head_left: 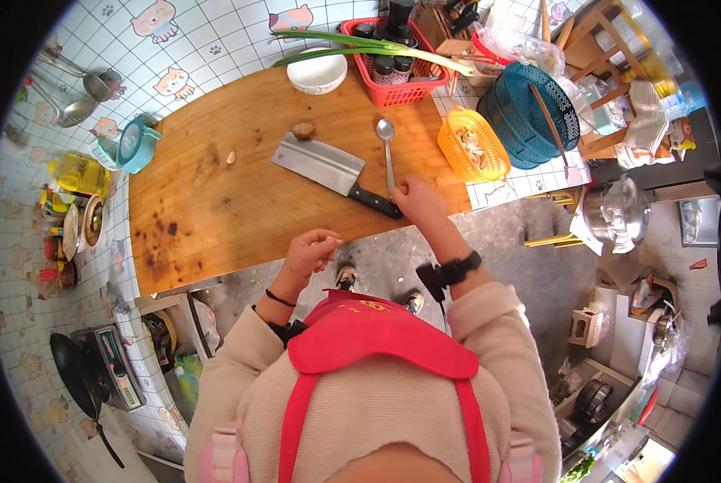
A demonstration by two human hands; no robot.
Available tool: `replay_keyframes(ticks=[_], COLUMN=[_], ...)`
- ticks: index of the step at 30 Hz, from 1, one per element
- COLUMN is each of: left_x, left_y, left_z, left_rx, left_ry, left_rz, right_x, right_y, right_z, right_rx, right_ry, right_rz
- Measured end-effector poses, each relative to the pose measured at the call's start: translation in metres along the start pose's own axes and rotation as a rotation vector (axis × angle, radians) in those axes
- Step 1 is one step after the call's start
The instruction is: The person peels garlic cloves, places them in a basket, then chops them on a cutting board. They wash a bowl and a spoon in the sink using a sponge. The person wears a red apron and works at a wooden countertop in a kitchen.
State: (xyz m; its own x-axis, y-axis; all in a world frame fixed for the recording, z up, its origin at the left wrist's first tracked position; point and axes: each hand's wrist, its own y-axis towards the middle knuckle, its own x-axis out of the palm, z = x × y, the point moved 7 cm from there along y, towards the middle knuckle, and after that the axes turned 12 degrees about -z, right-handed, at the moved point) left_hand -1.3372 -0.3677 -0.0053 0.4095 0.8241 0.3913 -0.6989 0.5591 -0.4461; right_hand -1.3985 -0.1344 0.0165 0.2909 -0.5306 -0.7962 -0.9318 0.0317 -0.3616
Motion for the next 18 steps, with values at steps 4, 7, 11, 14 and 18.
replay_keyframes(ticks=[4, 7, 11, 14, 18], left_x=[-0.025, -0.030, -0.042, -0.060, -0.104], left_y=[-0.005, 0.002, 0.021, 0.041, 0.040], left_z=[0.004, 0.007, 0.017, 0.047, 0.089], left_rx=[0.036, 0.052, 0.062, 0.208, 0.248], left_ry=[-0.054, -0.066, 0.065, 0.639, 1.164], left_rz=[-0.008, -0.079, -0.070, 0.089, 0.425], right_x=[-0.002, -0.003, -0.003, -0.002, 0.001], right_y=[0.028, 0.042, 0.049, 0.039, -0.004], right_z=[-0.019, -0.013, 0.012, 0.034, 0.054], right_rx=[0.153, 0.252, 0.251, 0.237, 0.089], right_ry=[-0.138, -0.196, -0.099, 0.052, 0.357], right_rz=[-0.042, -0.054, 0.013, 0.204, 0.354])
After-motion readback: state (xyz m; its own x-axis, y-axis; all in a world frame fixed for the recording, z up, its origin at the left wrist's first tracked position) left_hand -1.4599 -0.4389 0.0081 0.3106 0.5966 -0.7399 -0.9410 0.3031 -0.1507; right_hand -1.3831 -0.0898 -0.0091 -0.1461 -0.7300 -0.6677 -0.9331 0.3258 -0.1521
